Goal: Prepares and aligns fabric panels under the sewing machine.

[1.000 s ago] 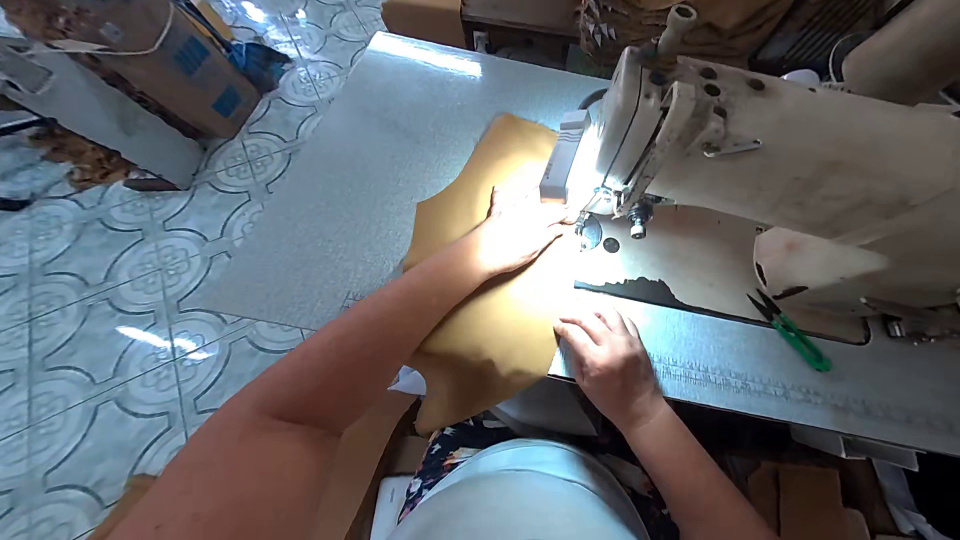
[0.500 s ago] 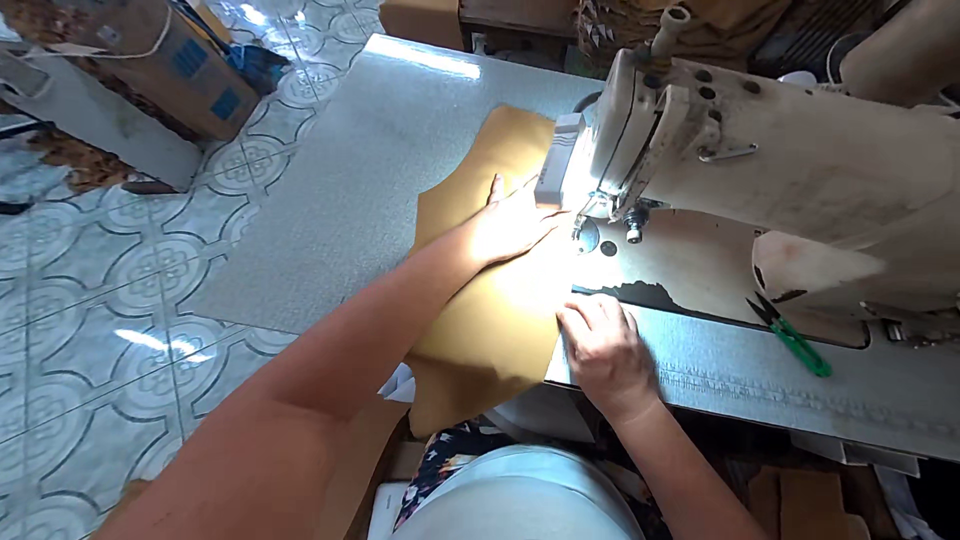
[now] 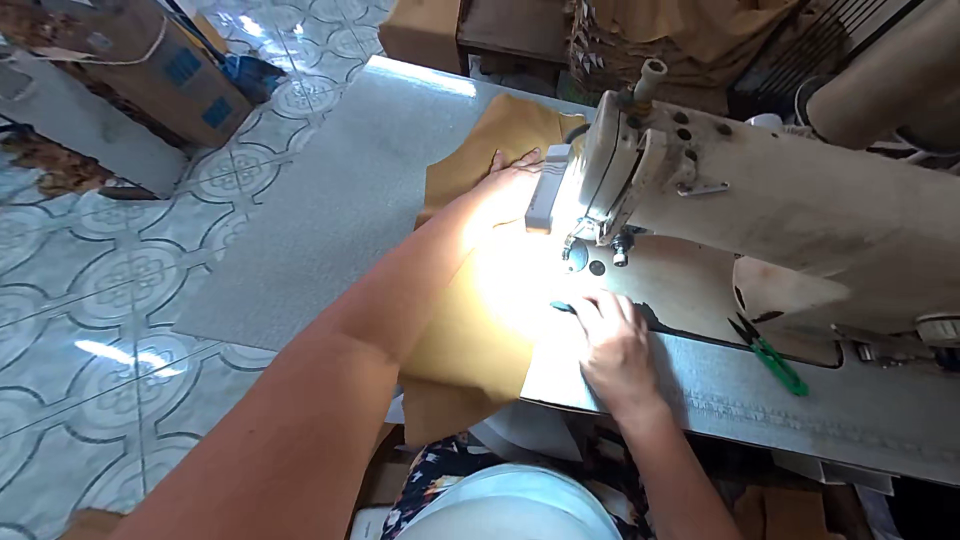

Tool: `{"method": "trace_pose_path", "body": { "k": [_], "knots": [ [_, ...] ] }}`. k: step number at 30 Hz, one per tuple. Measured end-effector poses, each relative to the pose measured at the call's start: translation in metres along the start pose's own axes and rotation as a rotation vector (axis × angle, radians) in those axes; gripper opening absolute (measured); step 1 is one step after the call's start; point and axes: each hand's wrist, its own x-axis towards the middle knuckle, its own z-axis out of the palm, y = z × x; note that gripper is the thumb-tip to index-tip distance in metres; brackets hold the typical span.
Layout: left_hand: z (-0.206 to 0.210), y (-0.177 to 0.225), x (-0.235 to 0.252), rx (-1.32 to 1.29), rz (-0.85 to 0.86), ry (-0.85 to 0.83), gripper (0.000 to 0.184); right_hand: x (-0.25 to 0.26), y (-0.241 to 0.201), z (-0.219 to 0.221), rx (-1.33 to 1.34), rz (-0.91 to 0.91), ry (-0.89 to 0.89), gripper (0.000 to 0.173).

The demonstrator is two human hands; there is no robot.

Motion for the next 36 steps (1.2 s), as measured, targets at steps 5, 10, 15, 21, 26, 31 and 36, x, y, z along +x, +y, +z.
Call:
{"method": "trace_pose_path", "body": {
  "k": [5,10,15,21,26,31,36],
  "knots": [
    [-0.013,0.008,-0.014,-0.066,-0.01,0.024,0.045,-0.05,0.092,-0.05,-0.194,0.322,0.094,0.034],
    [-0.009,-0.034,-0.02,-0.068,-0.145,0.128,0.044,-0.079,0.142,-0.076,-0.256,0.499,0.116,0.032],
    [-0.004,-0.072,-0.073,-0.033,-0.34,0.147,0.051,-0.056,0.111,-0.061,-0.128,0.371,0.197,0.032],
    [0.011,-0.048,-0.128,0.003,-0.441,0.148,0.056,-0.001,0.017,-0.02,0.131,0.219,0.065,0.033],
    [0.026,-0.011,-0.165,0.049,-0.323,0.185,0.054,0.001,0.031,-0.014,-0.123,0.159,0.099,0.031],
    [0.046,0.01,-0.187,0.048,-0.17,0.227,0.058,-0.035,0.087,-0.039,-0.198,0.288,0.127,0.037],
    [0.054,0.009,-0.193,0.002,-0.027,0.418,0.044,-0.049,0.099,-0.058,-0.195,0.274,0.11,0.035]
  ]
}}
